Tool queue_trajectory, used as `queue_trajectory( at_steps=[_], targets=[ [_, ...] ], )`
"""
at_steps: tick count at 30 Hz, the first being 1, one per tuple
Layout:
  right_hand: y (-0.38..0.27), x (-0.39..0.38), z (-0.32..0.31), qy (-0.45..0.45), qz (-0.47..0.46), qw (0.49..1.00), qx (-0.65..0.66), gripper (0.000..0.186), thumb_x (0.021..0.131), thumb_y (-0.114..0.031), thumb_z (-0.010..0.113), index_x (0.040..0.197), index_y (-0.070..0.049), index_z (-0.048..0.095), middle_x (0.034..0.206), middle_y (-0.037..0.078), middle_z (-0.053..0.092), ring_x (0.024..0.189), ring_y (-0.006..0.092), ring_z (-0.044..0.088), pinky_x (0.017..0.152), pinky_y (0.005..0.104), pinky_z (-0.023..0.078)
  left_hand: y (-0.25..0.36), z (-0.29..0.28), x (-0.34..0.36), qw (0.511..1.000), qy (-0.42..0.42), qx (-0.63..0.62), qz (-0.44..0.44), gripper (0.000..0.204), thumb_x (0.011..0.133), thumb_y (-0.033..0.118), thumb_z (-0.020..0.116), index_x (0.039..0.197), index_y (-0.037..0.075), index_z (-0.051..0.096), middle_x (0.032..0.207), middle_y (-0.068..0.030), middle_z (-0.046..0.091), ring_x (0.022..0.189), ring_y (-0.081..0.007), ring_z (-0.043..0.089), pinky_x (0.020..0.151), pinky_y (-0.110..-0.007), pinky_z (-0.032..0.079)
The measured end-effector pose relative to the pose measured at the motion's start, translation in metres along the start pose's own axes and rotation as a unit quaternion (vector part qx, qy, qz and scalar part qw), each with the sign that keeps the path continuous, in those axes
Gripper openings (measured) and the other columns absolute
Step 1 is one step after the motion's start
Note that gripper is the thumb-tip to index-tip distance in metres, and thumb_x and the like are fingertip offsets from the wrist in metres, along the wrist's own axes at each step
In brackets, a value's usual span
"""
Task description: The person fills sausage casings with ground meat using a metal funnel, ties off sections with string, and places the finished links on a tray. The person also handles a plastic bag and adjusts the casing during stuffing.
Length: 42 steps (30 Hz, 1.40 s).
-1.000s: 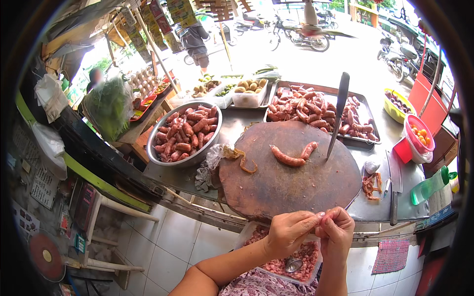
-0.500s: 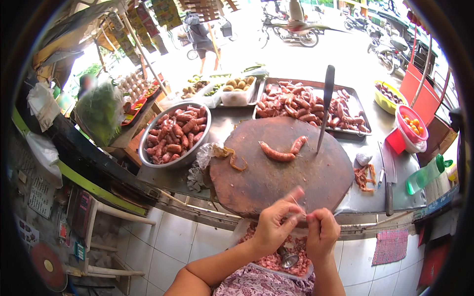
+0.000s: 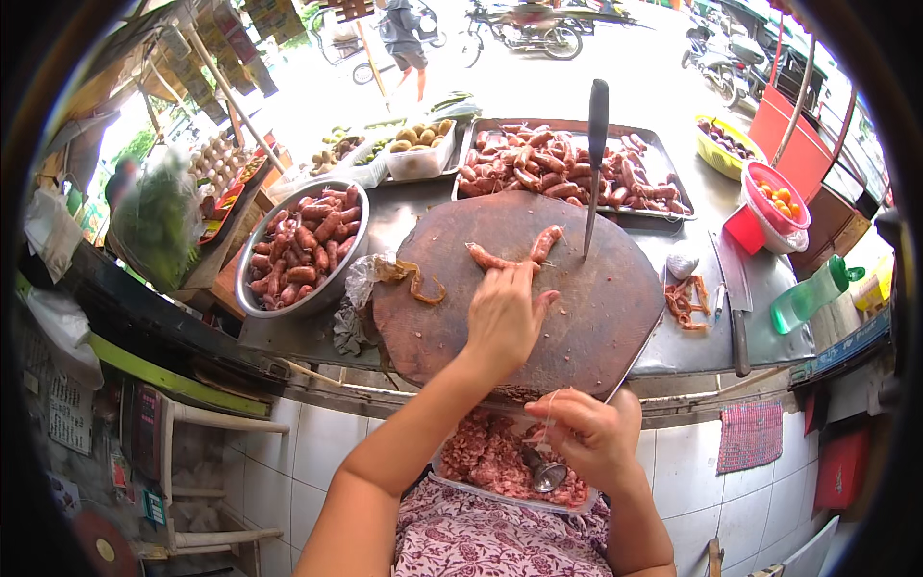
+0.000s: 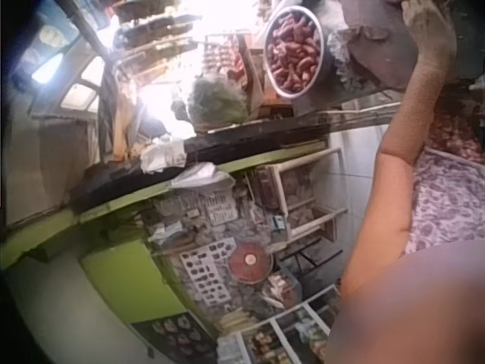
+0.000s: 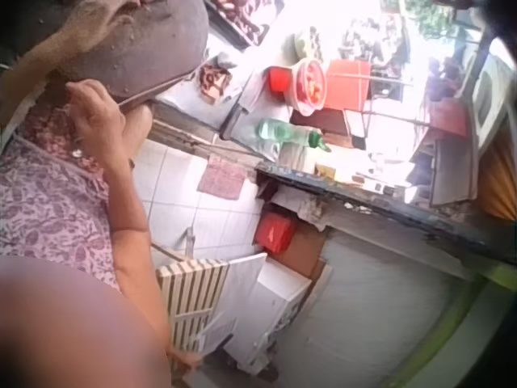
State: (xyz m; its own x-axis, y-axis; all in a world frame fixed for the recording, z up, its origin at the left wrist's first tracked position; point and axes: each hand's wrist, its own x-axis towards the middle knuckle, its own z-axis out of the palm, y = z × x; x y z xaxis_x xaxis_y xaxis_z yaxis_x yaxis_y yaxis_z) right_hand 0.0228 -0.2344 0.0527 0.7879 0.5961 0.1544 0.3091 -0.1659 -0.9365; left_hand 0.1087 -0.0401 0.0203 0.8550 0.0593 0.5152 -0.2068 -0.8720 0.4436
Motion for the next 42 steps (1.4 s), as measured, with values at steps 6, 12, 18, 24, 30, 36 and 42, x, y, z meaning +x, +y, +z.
queue_trajectory(
  at_steps=[6, 12, 18, 24, 30, 36, 42],
  targets=[
    [0.019, -0.006, 0.022, -0.035, -0.047, 0.997, -0.057, 0.025, 0.085, -0.003, 0.068, 0.111, -0.003, 0.069, 0.108, 0.012, 0.066, 0.093, 0.0332, 0.068, 0.080, 0.0383, 0.056, -0.034, 0.052, 0.043, 0.941, -0.113, 0.316, 0.034, 0.032, 0.090, 0.034, 0.067, 0.095, 0.002, 0.070, 0.103, -0.0126, 0.068, 0.112, -0.0322, 0.059, 0.106, -0.052, 0.034],
    [0.027, -0.012, 0.017, -0.037, -0.018, 0.997, -0.064, 0.018, 0.087, -0.002, 0.067, 0.105, 0.000, 0.068, 0.100, 0.012, 0.067, 0.088, 0.0335, 0.068, 0.076, 0.0384, 0.055, -0.073, 0.043, 0.061, 0.989, -0.117, 0.091, -0.027, 0.024, 0.091, 0.023, 0.058, 0.093, 0.002, 0.069, 0.086, -0.0155, 0.069, 0.090, -0.0323, 0.066, 0.088, -0.049, 0.048],
    [0.026, -0.006, 0.016, 0.008, -0.001, 1.000, -0.028, 0.025, 0.084, 0.001, 0.070, 0.110, 0.000, 0.070, 0.096, 0.013, 0.071, 0.084, 0.0252, 0.070, 0.073, 0.0326, 0.054, -0.079, -0.024, 0.068, 0.758, -0.238, -0.567, -0.216, 0.032, 0.104, 0.029, 0.053, 0.087, 0.004, 0.062, 0.074, -0.0042, 0.061, 0.065, -0.0132, 0.061, 0.054, -0.026, 0.049],
    [0.028, -0.002, 0.022, -0.010, 0.089, 0.996, -0.009, 0.041, 0.091, -0.007, 0.067, 0.131, -0.001, 0.060, 0.095, 0.017, 0.071, 0.084, 0.0300, 0.071, 0.075, 0.0353, 0.054, -0.041, -0.045, -0.003, 0.703, -0.289, -0.573, -0.306, 0.033, 0.105, 0.032, 0.053, 0.093, 0.003, 0.060, 0.078, -0.0036, 0.059, 0.074, -0.0167, 0.063, 0.068, -0.031, 0.054],
    [0.017, 0.004, 0.018, 0.061, 0.115, 0.991, 0.024, 0.046, 0.092, -0.004, 0.067, 0.137, -0.003, 0.058, 0.093, 0.009, 0.074, 0.069, 0.0131, 0.067, 0.064, 0.0257, 0.053, -0.034, -0.049, -0.023, 0.591, -0.115, -0.714, -0.358, 0.023, 0.103, 0.017, 0.048, 0.085, 0.004, 0.056, 0.079, -0.0081, 0.059, 0.073, -0.0197, 0.059, 0.076, -0.038, 0.054],
    [0.009, 0.012, 0.023, 0.131, 0.137, 0.982, -0.004, 0.045, 0.089, -0.007, 0.071, 0.134, -0.009, 0.064, 0.092, 0.003, 0.078, 0.063, 0.0084, 0.069, 0.058, 0.0217, 0.051, -0.029, -0.036, -0.037, 0.449, 0.027, -0.811, -0.375, 0.032, 0.108, 0.021, 0.041, 0.077, 0.013, 0.043, 0.066, 0.0004, 0.040, 0.062, -0.0154, 0.043, 0.068, -0.035, 0.043],
    [0.016, 0.016, 0.026, 0.167, 0.126, 0.974, 0.084, 0.046, 0.087, -0.010, 0.074, 0.132, -0.012, 0.066, 0.085, 0.000, 0.077, 0.065, 0.0062, 0.069, 0.059, 0.0219, 0.050, -0.014, -0.025, -0.046, 0.444, 0.019, -0.811, -0.381, 0.035, 0.111, 0.026, 0.038, 0.079, 0.013, 0.043, 0.066, 0.0005, 0.039, 0.063, -0.0158, 0.042, 0.069, -0.035, 0.042]
  ],
)
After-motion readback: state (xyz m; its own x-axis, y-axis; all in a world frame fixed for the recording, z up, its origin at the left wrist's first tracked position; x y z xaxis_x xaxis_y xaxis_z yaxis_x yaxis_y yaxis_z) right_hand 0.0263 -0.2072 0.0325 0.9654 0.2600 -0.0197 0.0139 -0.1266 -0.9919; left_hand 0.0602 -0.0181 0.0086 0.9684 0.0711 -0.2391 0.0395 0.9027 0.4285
